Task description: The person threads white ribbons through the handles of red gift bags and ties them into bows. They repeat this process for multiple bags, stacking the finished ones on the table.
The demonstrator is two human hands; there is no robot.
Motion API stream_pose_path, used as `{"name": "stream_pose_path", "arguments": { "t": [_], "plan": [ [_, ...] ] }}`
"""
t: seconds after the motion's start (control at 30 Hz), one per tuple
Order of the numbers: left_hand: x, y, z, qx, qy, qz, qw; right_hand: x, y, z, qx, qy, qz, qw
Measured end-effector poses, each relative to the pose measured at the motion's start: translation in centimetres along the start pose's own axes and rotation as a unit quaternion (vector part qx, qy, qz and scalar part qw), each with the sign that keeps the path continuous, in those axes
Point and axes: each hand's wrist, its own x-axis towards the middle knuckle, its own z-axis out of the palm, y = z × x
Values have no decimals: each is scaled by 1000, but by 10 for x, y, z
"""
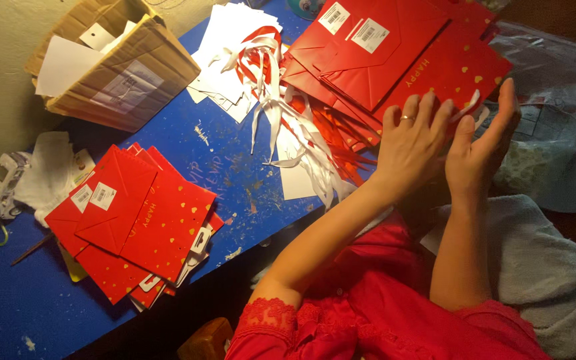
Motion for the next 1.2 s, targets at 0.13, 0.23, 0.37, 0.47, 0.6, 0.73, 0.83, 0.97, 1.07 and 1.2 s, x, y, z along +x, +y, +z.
{"name": "stream_pose_path", "arguments": {
  "t": [0.13, 0.23, 0.37, 0.47, 0.6, 0.73, 0.83, 0.97, 1.07, 1.2],
  "plan": [
    [1, -8, 3, -7, -59, -31, 998, -7, 20, 1, 32, -19, 16, 999],
    [0, -26, 0, -111, -18, -47, 993, -9, 22, 6, 84, -17, 21, 996],
    [2, -47, -6, -150, -14, -39, 988, -7, 12, 11, 193, -5, 13, 981],
    [1, -49, -13, -152, -36, -65, 986, -3, -1, 7, 288, 22, 53, 956],
    [-9, -42, -36, -210, 26, -107, 972, 6, -25, -3, 334, 34, 53, 941],
    [-9, -47, -77, -137, 152, -56, 977, 12, -51, 2, 240, -10, -46, 970],
    [-17, -48, -116, -65, 205, -24, 976, 9, -73, 23, 248, -37, -72, 965],
    [-34, -55, -169, 50, 231, -15, 972, 11, -105, 73, 390, -22, -34, 920],
    [-48, -57, -188, 98, 258, -27, 961, 11, -129, 114, 516, -28, -12, 856],
    [-66, -69, -188, 162, 229, -62, 958, 6, -158, 170, 704, -108, 154, 685]
  ]
}}
